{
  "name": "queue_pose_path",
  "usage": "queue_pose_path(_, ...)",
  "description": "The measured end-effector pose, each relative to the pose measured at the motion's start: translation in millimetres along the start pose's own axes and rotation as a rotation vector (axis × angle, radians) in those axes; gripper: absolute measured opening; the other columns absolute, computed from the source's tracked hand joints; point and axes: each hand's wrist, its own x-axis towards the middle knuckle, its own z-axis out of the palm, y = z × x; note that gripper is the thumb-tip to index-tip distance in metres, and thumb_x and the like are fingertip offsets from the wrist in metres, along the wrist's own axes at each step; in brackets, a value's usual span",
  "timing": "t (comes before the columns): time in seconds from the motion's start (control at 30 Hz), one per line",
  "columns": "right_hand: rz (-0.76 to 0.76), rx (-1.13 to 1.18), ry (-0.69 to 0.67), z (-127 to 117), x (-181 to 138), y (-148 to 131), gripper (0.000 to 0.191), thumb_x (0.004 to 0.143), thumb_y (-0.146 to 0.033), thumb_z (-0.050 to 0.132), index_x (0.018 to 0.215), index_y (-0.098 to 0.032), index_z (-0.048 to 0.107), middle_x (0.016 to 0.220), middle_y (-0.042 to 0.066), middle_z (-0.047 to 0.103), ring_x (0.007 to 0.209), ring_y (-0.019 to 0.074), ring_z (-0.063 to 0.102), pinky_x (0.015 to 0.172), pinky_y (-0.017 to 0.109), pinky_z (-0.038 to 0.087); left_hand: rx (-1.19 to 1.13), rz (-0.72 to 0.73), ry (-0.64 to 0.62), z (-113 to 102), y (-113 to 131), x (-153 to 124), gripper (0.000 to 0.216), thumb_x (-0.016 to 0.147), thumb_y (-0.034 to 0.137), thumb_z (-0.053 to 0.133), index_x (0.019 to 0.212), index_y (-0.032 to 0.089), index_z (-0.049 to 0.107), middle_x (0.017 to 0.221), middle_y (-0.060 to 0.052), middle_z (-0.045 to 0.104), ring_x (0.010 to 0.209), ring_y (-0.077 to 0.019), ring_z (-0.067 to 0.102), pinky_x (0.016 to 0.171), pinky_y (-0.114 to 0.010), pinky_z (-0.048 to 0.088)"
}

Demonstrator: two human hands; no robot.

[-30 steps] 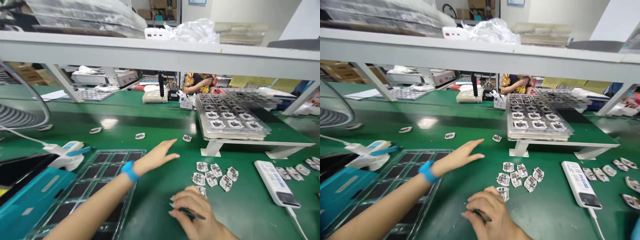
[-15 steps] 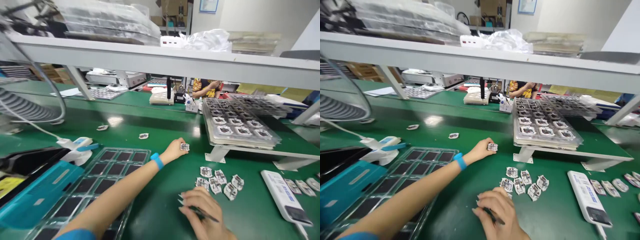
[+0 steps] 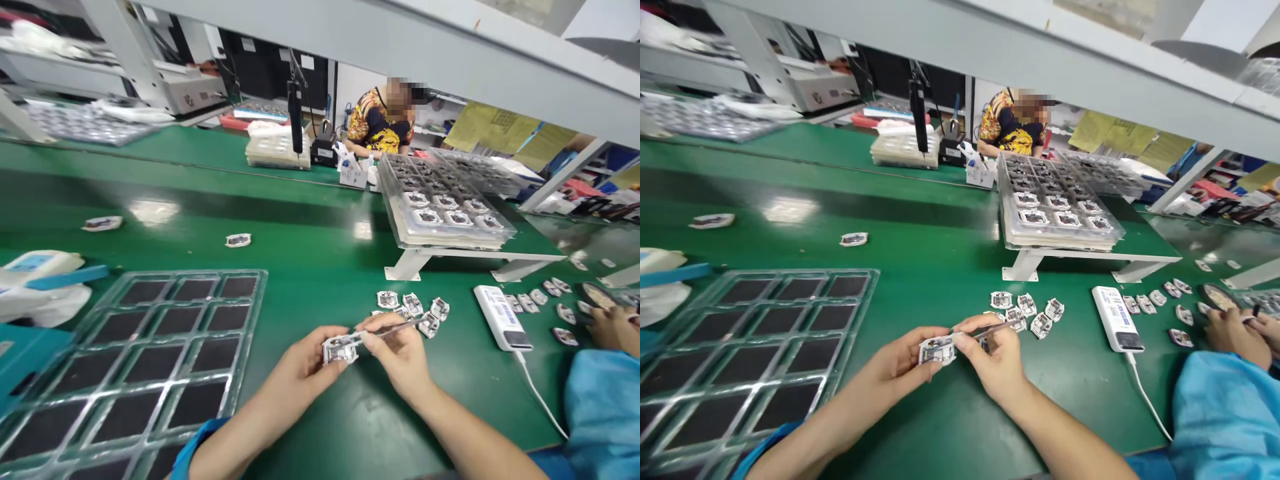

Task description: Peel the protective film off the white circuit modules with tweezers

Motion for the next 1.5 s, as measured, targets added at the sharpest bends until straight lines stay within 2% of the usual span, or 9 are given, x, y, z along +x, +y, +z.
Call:
queue_pose_path(0.13, -0.023, 0.014, -0.006, 3.5, -1.1, -0.9, 0.009, 0.084, -0.031, 0.074, 0.085, -0.022, 0.07, 0.084, 0.004, 0.076, 0.079, 0.0183, 0.073, 0.071, 0.029, 0.059, -0.032, -0.003, -0.04, -0.8, -5.4, 4.1, 0.035, 0.077, 0.037, 0.07, 0.108, 0.023, 0.065, 0.098, -0.006, 0.073, 0.09, -0.0238, 0.067, 0.082, -0.037, 0.054)
queue_pose_path(0.37, -0.048, -0.013, -0.038, 4.2, -2.2, 2.5, 0.007, 0.085, -0.027, 0.074, 0.083, -0.021, 0.07, 0.082, 0.004, 0.077, 0.078, 0.0185, 0.074, 0.072, 0.03, 0.059, -0.072, -0.042, -0.074, 0.4, -5.6, 5.8, 0.039, 0.077, 0.037, 0.069, 0.111, 0.02, 0.062, 0.109, -0.008, 0.071, 0.103, -0.0261, 0.064, 0.092, -0.039, 0.048)
queue_pose_path(0.6, -0.123, -0.054, -0.022, 5.3, -3.6, 0.0, 0.006, 0.083, -0.016, 0.073, 0.085, -0.021, 0.071, 0.083, 0.004, 0.076, 0.08, 0.0182, 0.073, 0.076, 0.031, 0.058, -0.075, -0.065, -0.093, -0.3, -4.1, 7.7, 0.039, 0.077, 0.035, 0.069, 0.111, 0.017, 0.06, 0.104, -0.007, 0.07, 0.1, -0.0254, 0.063, 0.092, -0.039, 0.047)
queue_pose_path(0.7, -0.111, -0.096, -0.007, 4.5, -3.0, -0.9, 0.011, 0.082, -0.013, 0.073, 0.089, -0.021, 0.071, 0.086, 0.004, 0.076, 0.084, 0.0179, 0.072, 0.077, 0.03, 0.058, -0.068, -0.075, -0.098, -0.5, -4.7, 8.2, 0.038, 0.077, 0.036, 0.069, 0.11, 0.018, 0.061, 0.102, -0.006, 0.07, 0.098, -0.0246, 0.063, 0.089, -0.037, 0.047)
queue_pose_path(0.83, -0.075, -0.121, -0.02, 5.5, -2.6, 1.7, 0.008, 0.082, -0.014, 0.073, 0.085, -0.021, 0.071, 0.083, 0.003, 0.076, 0.078, 0.0171, 0.072, 0.074, 0.029, 0.057, -0.051, -0.087, -0.118, -2.1, -2.0, 7.6, 0.036, 0.078, 0.035, 0.069, 0.108, 0.017, 0.061, 0.102, -0.006, 0.07, 0.101, -0.0247, 0.063, 0.092, -0.037, 0.046)
queue_pose_path(1.2, -0.154, -0.1, -0.021, -1.8, 4.4, 20.2, 0.015, 0.083, -0.008, 0.07, 0.087, -0.023, 0.072, 0.087, 0.002, 0.077, 0.084, 0.0163, 0.073, 0.078, 0.026, 0.057, 0.016, 0.067, -0.125, -4.5, -4.2, 37.1, 0.031, 0.077, 0.034, 0.071, 0.101, 0.018, 0.063, 0.092, -0.005, 0.068, 0.089, -0.0219, 0.062, 0.083, -0.035, 0.048)
queue_pose_path(1.33, -0.179, -0.057, -0.022, -1.5, 3.9, 13.3, 0.015, 0.083, -0.008, 0.071, 0.088, -0.023, 0.072, 0.085, 0.002, 0.077, 0.082, 0.0166, 0.073, 0.074, 0.027, 0.057, 0.063, 0.06, -0.126, -1.6, 2.7, 23.0, 0.035, 0.08, 0.032, 0.064, 0.112, 0.02, 0.06, 0.102, -0.006, 0.067, 0.092, -0.0225, 0.062, 0.085, -0.036, 0.048)
queue_pose_path(1.5, -0.243, -0.081, -0.078, 4.5, 0.5, 0.9, 0.009, 0.084, -0.013, 0.073, 0.087, -0.022, 0.072, 0.082, 0.004, 0.078, 0.077, 0.0186, 0.074, 0.075, 0.033, 0.055, 0.149, 0.005, -0.127, -3.4, 10.8, 2.0, 0.034, 0.085, 0.032, 0.052, 0.117, 0.02, 0.057, 0.106, -0.007, 0.068, 0.096, -0.0232, 0.062, 0.087, -0.036, 0.047)
